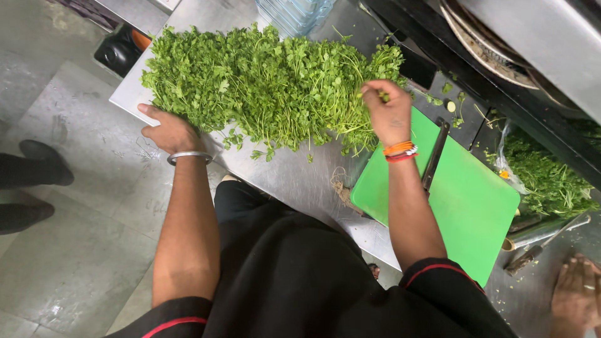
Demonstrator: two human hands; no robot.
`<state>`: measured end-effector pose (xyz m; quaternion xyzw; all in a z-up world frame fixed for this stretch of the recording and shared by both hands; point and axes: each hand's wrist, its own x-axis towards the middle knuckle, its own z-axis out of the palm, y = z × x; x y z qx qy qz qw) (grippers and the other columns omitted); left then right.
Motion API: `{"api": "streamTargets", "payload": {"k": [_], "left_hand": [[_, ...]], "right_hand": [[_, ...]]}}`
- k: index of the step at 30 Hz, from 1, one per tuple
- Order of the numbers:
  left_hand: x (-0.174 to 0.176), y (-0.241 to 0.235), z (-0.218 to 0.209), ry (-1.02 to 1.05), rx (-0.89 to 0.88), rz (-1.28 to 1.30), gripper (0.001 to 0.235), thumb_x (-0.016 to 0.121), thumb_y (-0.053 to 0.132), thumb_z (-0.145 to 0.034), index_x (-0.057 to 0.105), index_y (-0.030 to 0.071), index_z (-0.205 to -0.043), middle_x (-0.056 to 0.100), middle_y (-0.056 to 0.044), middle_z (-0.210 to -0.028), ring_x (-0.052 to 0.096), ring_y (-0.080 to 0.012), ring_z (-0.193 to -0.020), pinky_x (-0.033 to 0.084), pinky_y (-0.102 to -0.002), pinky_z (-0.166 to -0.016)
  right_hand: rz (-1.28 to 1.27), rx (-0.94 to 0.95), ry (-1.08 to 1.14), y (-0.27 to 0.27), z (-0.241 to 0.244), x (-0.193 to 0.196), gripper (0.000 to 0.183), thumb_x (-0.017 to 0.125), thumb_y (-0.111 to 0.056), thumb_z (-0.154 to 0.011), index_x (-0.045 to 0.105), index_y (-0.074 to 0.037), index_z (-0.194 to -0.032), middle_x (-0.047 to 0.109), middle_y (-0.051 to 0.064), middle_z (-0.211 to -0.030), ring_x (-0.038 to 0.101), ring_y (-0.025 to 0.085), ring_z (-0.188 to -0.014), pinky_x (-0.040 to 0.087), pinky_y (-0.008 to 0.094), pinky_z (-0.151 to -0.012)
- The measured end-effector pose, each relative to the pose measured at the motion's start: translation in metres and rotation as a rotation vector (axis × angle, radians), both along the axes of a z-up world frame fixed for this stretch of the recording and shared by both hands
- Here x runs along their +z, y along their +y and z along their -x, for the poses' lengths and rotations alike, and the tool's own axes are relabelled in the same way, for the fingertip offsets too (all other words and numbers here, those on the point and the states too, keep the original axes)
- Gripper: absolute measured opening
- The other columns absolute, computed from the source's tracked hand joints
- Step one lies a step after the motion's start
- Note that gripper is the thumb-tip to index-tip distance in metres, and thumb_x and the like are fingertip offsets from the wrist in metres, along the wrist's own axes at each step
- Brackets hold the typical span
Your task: The person gathers a large pile of green leafy vegetables on a stainless steel countertop and repeatedly sorts through them by hand, separating stems and leaves. The person uses both hands to lift, spread, and arrange the greens across the surface.
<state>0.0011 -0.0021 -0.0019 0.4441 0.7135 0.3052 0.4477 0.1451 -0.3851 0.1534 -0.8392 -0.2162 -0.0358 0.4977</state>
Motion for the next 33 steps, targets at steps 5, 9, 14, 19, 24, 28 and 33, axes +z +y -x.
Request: {"api": "streamTargets", "payload": {"k": [5, 9, 14, 19, 24, 28, 33], "left_hand": [[-0.006, 0.0, 0.0, -0.028, -0.004, -0.022, 0.086, 0.041, 0.072, -0.093, 0.056, -0.008, -0.119, 0.069, -0.03, -0.114, 0.071, -0.0407, -0.103, 0.055, -0.047, -0.091], [-0.01, 0.002, 0.0, -0.074, -0.002, -0.043, 0.086, 0.042, 0.072, -0.093, 0.054, -0.008, -0.121, 0.069, -0.029, -0.114, 0.071, -0.0396, -0.103, 0.055, -0.045, -0.091], [-0.011, 0.003, 0.001, -0.118, -0.018, 0.002, 0.085, 0.04, 0.072, -0.091, 0.055, -0.007, -0.121, 0.071, -0.027, -0.113, 0.073, -0.0376, -0.1, 0.056, -0.045, -0.089], [-0.013, 0.007, 0.001, -0.095, -0.034, 0.003, 0.086, 0.039, 0.073, -0.092, 0.054, -0.007, -0.121, 0.071, -0.027, -0.113, 0.073, -0.0366, -0.1, 0.057, -0.044, -0.089], [-0.015, 0.008, 0.0, -0.087, -0.028, 0.022, 0.087, 0.039, 0.073, -0.091, 0.052, -0.007, -0.123, 0.07, -0.028, -0.113, 0.074, -0.0367, -0.1, 0.059, -0.044, -0.088], [-0.012, 0.006, 0.001, -0.136, -0.024, 0.018, 0.087, 0.04, 0.072, -0.09, 0.051, -0.007, -0.124, 0.069, -0.028, -0.115, 0.074, -0.0367, -0.101, 0.06, -0.043, -0.088], [-0.013, 0.006, 0.002, -0.131, -0.047, 0.005, 0.087, 0.039, 0.072, -0.093, 0.051, -0.008, -0.126, 0.069, -0.028, -0.118, 0.074, -0.0363, -0.104, 0.058, -0.043, -0.092]], "right_hand": [[-0.592, -0.014, 0.451, -0.025, 0.002, 0.011, 0.008, 0.065, -0.004, -0.103, 0.072, -0.002, -0.106, 0.068, 0.005, -0.09, 0.059, 0.014, -0.075, 0.048, 0.029, -0.068], [-1.092, 0.184, 0.707, -0.063, 0.012, 0.026, 0.011, 0.06, -0.006, -0.106, 0.069, -0.001, -0.112, 0.069, 0.007, -0.097, 0.06, 0.019, -0.085, 0.047, 0.031, -0.076], [-1.279, 0.266, 0.84, -0.115, 0.011, 0.035, 0.02, 0.054, -0.012, -0.109, 0.068, -0.001, -0.116, 0.069, 0.009, -0.095, 0.057, 0.017, -0.085, 0.044, 0.028, -0.078], [-1.309, 0.204, 0.795, -0.141, 0.012, 0.039, 0.019, 0.054, -0.014, -0.111, 0.067, -0.002, -0.117, 0.068, 0.01, -0.097, 0.054, 0.016, -0.083, 0.042, 0.027, -0.077], [-1.348, 0.284, 0.77, -0.145, 0.022, 0.044, 0.018, 0.054, -0.013, -0.109, 0.067, -0.004, -0.115, 0.064, 0.008, -0.092, 0.054, 0.015, -0.082, 0.043, 0.027, -0.077], [-1.449, 0.364, 0.788, -0.143, 0.026, 0.045, 0.019, 0.052, -0.013, -0.112, 0.065, 0.001, -0.111, 0.063, 0.006, -0.09, 0.052, 0.012, -0.077, 0.042, 0.024, -0.073], [-1.393, 0.342, 0.725, -0.168, 0.03, 0.036, 0.019, 0.054, -0.015, -0.107, 0.066, 0.0, -0.106, 0.062, 0.005, -0.086, 0.052, 0.012, -0.076, 0.042, 0.025, -0.073]]}}
